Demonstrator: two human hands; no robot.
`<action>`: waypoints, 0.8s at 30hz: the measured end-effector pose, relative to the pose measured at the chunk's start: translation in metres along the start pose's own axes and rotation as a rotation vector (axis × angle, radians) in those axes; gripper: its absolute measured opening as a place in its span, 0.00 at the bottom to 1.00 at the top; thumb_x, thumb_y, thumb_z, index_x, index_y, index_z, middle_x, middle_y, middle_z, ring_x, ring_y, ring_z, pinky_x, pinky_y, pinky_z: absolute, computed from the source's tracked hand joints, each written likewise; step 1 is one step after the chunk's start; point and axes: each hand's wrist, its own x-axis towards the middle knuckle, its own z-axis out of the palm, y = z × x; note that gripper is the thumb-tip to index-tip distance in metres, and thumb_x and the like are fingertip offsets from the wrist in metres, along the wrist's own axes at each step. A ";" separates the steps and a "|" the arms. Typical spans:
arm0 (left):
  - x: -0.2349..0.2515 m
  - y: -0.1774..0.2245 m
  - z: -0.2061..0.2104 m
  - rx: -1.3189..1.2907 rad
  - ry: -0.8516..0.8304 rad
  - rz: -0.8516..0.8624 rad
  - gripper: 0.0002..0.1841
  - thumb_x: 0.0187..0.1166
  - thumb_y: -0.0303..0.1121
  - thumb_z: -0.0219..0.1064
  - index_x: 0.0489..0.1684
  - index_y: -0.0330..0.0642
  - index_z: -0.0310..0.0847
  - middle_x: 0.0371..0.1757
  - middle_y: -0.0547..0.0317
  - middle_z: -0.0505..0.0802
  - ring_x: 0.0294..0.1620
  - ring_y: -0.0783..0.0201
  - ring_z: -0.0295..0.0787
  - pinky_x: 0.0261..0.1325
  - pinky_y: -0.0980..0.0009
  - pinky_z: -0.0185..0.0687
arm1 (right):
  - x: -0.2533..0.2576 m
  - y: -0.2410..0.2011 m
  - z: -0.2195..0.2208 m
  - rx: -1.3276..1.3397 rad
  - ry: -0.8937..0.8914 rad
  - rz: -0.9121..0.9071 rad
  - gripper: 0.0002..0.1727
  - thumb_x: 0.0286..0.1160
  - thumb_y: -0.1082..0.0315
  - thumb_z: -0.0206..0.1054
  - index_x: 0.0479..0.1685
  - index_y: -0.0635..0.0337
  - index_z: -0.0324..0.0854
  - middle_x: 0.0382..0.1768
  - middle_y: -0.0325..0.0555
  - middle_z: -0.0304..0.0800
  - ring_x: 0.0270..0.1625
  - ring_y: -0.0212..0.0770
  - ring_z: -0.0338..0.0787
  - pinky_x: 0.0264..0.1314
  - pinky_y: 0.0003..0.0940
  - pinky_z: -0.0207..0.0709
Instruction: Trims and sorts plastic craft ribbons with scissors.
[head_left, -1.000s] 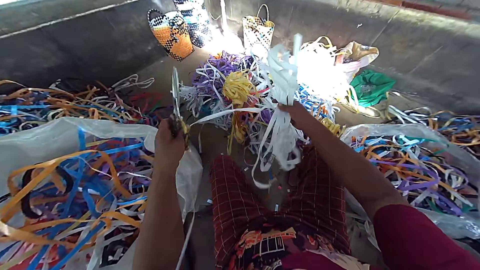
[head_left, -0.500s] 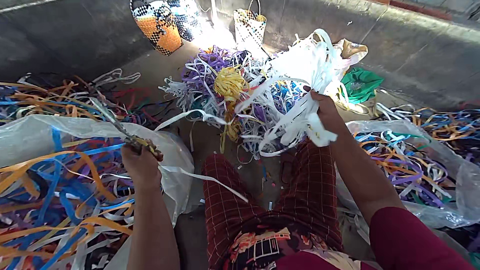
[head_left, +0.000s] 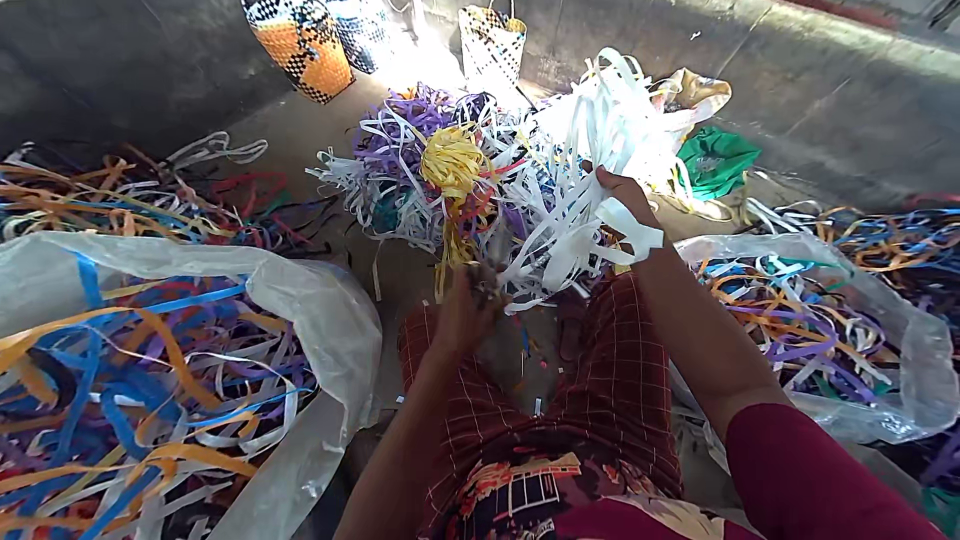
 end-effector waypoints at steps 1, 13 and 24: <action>0.002 0.001 0.009 0.029 -0.024 0.036 0.34 0.68 0.31 0.79 0.73 0.24 0.67 0.70 0.41 0.88 0.65 0.51 0.89 0.68 0.51 0.83 | 0.003 0.002 0.003 0.014 0.002 0.019 0.14 0.94 0.65 0.48 0.68 0.56 0.72 0.53 0.38 0.88 0.48 0.27 0.89 0.51 0.25 0.84; 0.064 0.005 -0.011 -0.036 0.196 -0.076 0.28 0.78 0.27 0.71 0.73 0.24 0.65 0.55 0.35 0.88 0.48 0.48 0.90 0.52 0.49 0.88 | 0.004 -0.009 0.016 -0.673 0.050 -0.017 0.39 0.87 0.42 0.58 0.83 0.68 0.67 0.86 0.69 0.61 0.88 0.62 0.61 0.86 0.65 0.56; 0.134 0.130 -0.039 -0.136 -0.019 0.076 0.24 0.81 0.32 0.70 0.70 0.33 0.67 0.41 0.54 0.88 0.31 0.68 0.85 0.33 0.71 0.84 | -0.043 -0.063 0.083 -0.480 -0.743 -0.033 0.23 0.97 0.53 0.35 0.57 0.57 0.74 0.36 0.38 0.82 0.33 0.34 0.87 0.41 0.33 0.88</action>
